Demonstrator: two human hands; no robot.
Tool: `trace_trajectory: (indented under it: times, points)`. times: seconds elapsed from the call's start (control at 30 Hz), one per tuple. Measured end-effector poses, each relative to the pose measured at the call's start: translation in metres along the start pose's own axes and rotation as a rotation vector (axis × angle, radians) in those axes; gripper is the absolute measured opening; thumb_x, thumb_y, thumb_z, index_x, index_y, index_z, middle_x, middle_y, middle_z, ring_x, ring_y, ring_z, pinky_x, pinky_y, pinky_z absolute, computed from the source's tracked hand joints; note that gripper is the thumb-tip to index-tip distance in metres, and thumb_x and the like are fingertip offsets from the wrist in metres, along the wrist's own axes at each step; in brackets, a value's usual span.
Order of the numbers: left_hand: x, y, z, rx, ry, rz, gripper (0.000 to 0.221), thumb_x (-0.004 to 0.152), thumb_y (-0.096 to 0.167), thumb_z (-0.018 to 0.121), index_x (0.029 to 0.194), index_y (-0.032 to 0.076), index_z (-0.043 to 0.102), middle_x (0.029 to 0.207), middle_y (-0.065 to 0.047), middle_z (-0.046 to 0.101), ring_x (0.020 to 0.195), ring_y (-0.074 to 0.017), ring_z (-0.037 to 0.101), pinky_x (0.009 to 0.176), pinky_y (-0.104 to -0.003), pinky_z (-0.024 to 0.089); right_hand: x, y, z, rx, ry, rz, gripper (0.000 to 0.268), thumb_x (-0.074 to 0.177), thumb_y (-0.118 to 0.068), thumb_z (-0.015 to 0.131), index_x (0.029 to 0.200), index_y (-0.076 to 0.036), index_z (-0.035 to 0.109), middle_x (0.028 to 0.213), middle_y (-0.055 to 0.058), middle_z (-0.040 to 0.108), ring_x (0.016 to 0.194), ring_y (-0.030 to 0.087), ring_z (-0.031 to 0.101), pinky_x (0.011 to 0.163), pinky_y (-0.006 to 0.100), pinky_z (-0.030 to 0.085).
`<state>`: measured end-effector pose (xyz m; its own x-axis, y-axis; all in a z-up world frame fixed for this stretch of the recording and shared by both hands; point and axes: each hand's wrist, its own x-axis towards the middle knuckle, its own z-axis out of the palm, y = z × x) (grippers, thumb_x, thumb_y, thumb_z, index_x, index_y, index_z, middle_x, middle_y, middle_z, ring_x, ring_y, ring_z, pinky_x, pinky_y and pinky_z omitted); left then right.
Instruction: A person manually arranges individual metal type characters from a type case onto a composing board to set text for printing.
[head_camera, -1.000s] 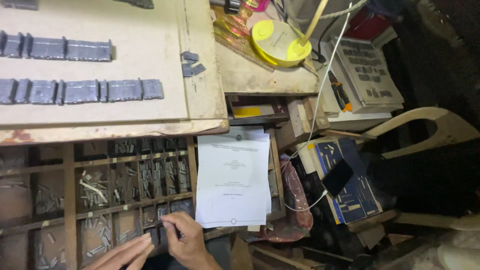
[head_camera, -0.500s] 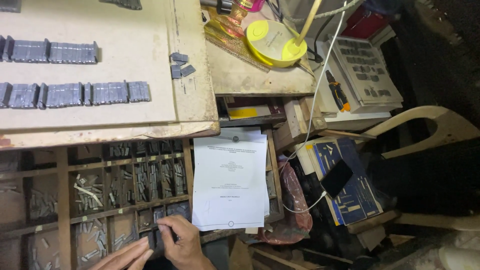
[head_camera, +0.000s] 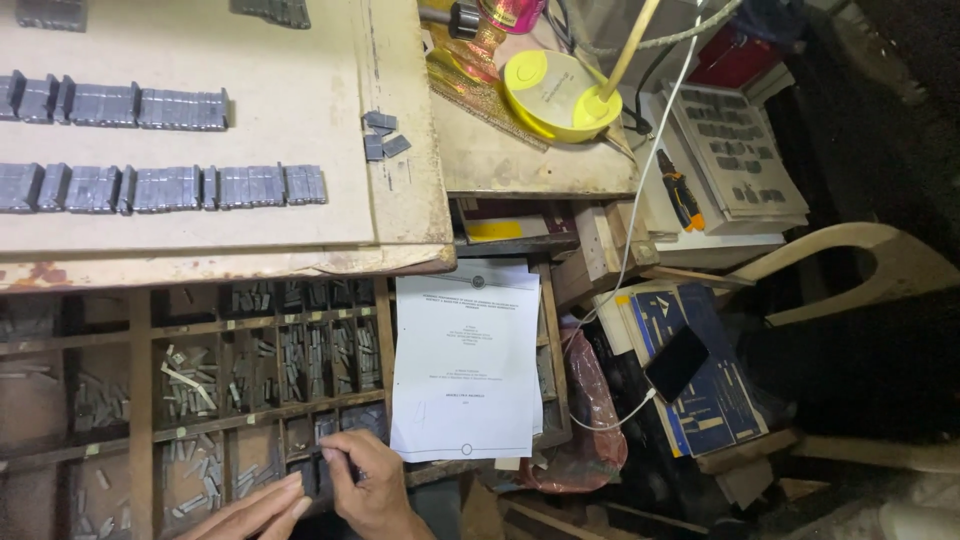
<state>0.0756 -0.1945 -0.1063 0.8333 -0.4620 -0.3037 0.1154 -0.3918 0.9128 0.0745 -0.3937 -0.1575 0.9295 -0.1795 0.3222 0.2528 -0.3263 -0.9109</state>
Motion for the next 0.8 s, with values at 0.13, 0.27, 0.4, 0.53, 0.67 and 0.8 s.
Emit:
trace_trajectory:
  times: [0.13,0.27,0.4,0.53,0.67,0.8]
  points:
    - [-0.001,0.001,-0.011,0.117,-0.001,0.200,0.066,0.079,0.015,0.081,0.143,0.026,0.066,0.153,0.012,0.065,0.140,-0.0015,0.060,0.118,-0.027,0.048,0.000,0.000,-0.001,-0.004,-0.011,0.006,0.017,0.102,-0.008,0.060,0.107,0.000,0.074,0.094,0.016,0.072,0.083,0.029,0.070,0.072,0.038,0.055]
    - [0.004,0.015,-0.011,0.050,-0.138,0.099,0.063,0.086,0.021,0.076,0.148,0.025,0.060,0.160,0.011,0.056,0.147,-0.0024,0.053,0.123,-0.026,0.043,0.002,-0.006,-0.003,-0.038,-0.011,-0.030,0.017,0.101,-0.009,0.060,0.107,-0.001,0.073,0.094,0.015,0.073,0.083,0.028,0.070,0.073,0.036,0.055]
    - [0.028,-0.010,-0.022,0.144,-0.248,-0.506,0.070,0.090,0.047,0.068,0.151,0.059,0.035,0.160,0.032,0.042,0.149,0.0061,0.042,0.123,-0.026,0.046,0.000,-0.002,-0.002,-0.052,-0.019,-0.038,0.017,0.102,-0.010,0.059,0.107,-0.001,0.072,0.094,0.015,0.072,0.082,0.029,0.069,0.071,0.038,0.054]
    - [0.016,0.065,-0.023,0.325,-0.251,-0.626,0.074,0.098,0.049,0.055,0.158,0.068,0.016,0.162,0.048,0.033,0.145,0.0190,0.050,0.099,-0.018,0.053,0.001,-0.001,-0.002,-0.095,-0.011,-0.093,0.015,0.102,-0.010,0.060,0.106,-0.002,0.072,0.096,0.013,0.073,0.086,0.028,0.071,0.077,0.037,0.056]
    - [-0.004,0.048,0.023,0.270,0.799,0.227,0.038,0.072,0.034,0.087,0.109,0.032,0.082,0.096,0.016,0.082,0.083,0.0087,0.075,0.079,-0.016,0.058,-0.013,0.025,0.005,-0.095,-0.056,-0.092,0.016,0.100,-0.012,0.060,0.106,-0.005,0.074,0.102,0.010,0.076,0.094,0.025,0.073,0.086,0.033,0.056]
    - [-0.009,0.063,0.008,0.032,0.609,0.494,0.036,0.080,0.013,0.084,0.116,0.007,0.077,0.104,-0.005,0.083,0.089,-0.0090,0.083,0.087,-0.023,0.068,-0.006,0.006,0.005,-0.102,-0.059,-0.058,0.018,0.100,-0.015,0.061,0.107,-0.005,0.074,0.103,0.010,0.076,0.094,0.022,0.073,0.084,0.031,0.056]
